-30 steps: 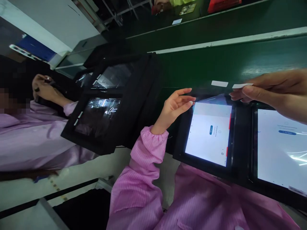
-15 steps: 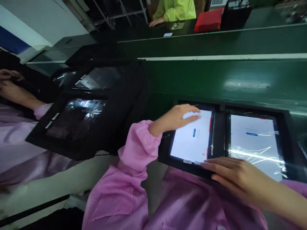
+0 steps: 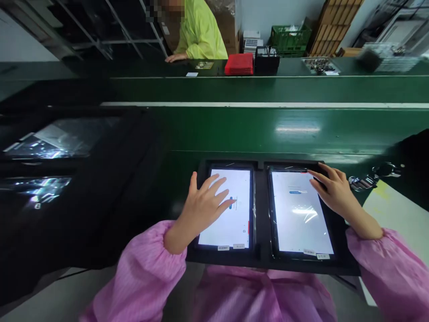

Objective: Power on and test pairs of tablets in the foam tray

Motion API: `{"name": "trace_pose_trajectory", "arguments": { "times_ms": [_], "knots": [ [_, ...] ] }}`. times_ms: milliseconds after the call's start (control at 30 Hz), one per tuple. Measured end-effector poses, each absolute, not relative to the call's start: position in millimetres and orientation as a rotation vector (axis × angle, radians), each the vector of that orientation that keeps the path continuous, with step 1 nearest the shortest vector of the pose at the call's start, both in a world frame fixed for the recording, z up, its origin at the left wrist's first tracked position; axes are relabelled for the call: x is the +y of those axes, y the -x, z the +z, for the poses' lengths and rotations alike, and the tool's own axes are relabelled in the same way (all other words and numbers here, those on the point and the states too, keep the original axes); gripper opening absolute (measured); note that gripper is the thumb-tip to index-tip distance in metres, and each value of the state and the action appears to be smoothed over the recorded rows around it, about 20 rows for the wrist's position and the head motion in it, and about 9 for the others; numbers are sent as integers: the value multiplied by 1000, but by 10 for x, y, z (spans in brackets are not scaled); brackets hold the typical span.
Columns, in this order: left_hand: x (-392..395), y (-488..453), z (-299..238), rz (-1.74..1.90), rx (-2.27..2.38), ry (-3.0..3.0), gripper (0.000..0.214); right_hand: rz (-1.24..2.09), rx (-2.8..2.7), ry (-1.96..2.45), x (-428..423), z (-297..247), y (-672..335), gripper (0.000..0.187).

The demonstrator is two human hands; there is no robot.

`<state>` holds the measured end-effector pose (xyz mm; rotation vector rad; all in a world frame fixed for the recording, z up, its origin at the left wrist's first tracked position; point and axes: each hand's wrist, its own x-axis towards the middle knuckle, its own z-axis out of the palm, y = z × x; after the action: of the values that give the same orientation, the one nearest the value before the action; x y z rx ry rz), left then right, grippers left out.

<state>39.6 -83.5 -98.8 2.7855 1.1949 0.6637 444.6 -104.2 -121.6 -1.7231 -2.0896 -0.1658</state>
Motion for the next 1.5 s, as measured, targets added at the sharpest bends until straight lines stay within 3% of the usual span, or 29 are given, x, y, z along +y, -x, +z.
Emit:
{"name": "trace_pose_trajectory", "arguments": {
  "times_ms": [233, 633, 867, 1500],
  "knots": [
    [-856, -598, -1155, 761, 1395, -2765, 32, -193, -2022, 1556, -1042, -1159, -4257, 71],
    [-957, -562, -1212, 781, 1218, -2818, 20, -188, -1925, 1576, -1113, -1211, -4225, 64],
    [-940, -564, -1207, 1047, 1188, -2828, 18, -328, -1946, 1688, -1156, -1289, -4184, 59],
    [-938, -569, -1234, 920, 1161, -2807, 12, -454, -2037, 1523, -1155, -1217, -4203, 55]
  ]
}}
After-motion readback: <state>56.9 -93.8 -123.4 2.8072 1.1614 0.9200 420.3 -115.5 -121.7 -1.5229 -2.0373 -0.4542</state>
